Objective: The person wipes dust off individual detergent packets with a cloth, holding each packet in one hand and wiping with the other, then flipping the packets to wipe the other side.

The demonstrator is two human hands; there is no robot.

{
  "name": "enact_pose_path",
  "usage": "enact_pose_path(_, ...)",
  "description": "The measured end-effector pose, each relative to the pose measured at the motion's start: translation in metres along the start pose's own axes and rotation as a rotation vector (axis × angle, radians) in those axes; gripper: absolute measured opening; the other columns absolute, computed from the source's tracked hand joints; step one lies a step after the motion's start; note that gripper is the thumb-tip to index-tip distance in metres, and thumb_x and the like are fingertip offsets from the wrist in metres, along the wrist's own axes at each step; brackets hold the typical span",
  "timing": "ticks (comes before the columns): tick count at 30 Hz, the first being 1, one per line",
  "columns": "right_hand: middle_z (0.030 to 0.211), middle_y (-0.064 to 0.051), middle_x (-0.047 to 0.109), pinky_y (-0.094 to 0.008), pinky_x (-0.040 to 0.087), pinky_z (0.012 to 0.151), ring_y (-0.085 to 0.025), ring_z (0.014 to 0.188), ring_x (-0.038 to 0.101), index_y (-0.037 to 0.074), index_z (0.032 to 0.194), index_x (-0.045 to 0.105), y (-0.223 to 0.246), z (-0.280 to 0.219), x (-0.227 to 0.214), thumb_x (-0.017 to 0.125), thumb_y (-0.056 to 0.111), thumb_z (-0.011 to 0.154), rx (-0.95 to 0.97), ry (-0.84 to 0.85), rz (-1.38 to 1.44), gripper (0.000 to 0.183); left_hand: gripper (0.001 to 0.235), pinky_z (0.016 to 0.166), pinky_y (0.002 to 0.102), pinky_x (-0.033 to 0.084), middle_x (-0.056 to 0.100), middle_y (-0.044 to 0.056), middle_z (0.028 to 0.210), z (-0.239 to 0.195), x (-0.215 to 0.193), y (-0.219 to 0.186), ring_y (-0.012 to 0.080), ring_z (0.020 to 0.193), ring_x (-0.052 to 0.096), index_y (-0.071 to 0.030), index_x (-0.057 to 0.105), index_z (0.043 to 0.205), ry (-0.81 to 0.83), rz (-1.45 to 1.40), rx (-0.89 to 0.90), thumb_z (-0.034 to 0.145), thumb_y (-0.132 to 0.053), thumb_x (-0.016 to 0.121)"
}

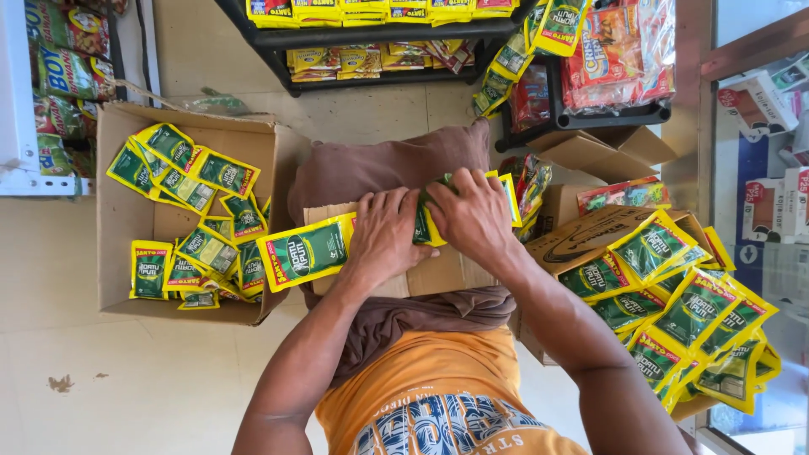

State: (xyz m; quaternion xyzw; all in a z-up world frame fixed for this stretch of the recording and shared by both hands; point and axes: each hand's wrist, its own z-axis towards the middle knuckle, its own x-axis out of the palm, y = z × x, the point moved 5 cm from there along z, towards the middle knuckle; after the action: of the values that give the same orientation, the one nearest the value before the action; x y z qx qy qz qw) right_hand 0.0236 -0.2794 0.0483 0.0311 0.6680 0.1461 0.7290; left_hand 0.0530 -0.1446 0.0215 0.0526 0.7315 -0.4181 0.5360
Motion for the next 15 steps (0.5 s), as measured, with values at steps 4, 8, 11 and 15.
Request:
enact_pose_path(4, 0.091, -0.008, 0.058, -0.044, 0.046, 0.078, -0.028, 0.092, 0.060, 0.017, 0.107, 0.076, 0.008, -0.014, -0.005, 0.075, 0.031, 0.085, -0.018, 0.000, 0.002, 0.026, 0.098, 0.108, 0.053, 0.033, 0.059, 0.013, 0.130, 0.001, 0.004, 0.008, 0.0315, 0.125, 0.053, -0.003, 0.052, 0.134, -0.020, 0.000, -0.011, 0.055, -0.041, 0.097)
enact_pose_path(8, 0.090, -0.007, 0.058, -0.044, 0.045, 0.076, -0.027, 0.092, 0.061, 0.017, 0.105, 0.076, 0.014, -0.027, -0.001, 0.075, 0.031, 0.083, -0.072, 0.089, 0.031, 0.026, 0.098, 0.109, 0.054, 0.032, 0.060, 0.012, 0.133, -0.002, 0.008, 0.012, 0.0297, 0.126, 0.053, -0.004, 0.052, 0.134, -0.042, 0.006, -0.015, 0.055, -0.040, 0.097)
enact_pose_path(11, 0.090, -0.006, 0.058, -0.044, 0.045, 0.077, -0.027, 0.092, 0.061, 0.018, 0.105, 0.075, 0.011, -0.007, 0.002, 0.076, 0.031, 0.085, -0.017, 0.043, 0.000, 0.024, 0.099, 0.109, 0.052, 0.032, 0.060, 0.011, 0.133, -0.001, 0.004, 0.009, 0.0292, 0.125, 0.054, -0.004, 0.052, 0.135, -0.009, -0.018, -0.025, 0.056, -0.042, 0.097)
enact_pose_path(15, 0.091, -0.006, 0.058, -0.044, 0.046, 0.078, -0.028, 0.090, 0.060, 0.019, 0.106, 0.075, 0.008, 0.006, 0.000, 0.076, 0.031, 0.086, 0.058, -0.074, -0.046, 0.023, 0.100, 0.109, 0.050, 0.033, 0.062, 0.011, 0.130, 0.000, 0.001, 0.009, 0.0293, 0.124, 0.056, -0.004, 0.052, 0.134, -0.003, -0.029, -0.038, 0.055, -0.044, 0.097)
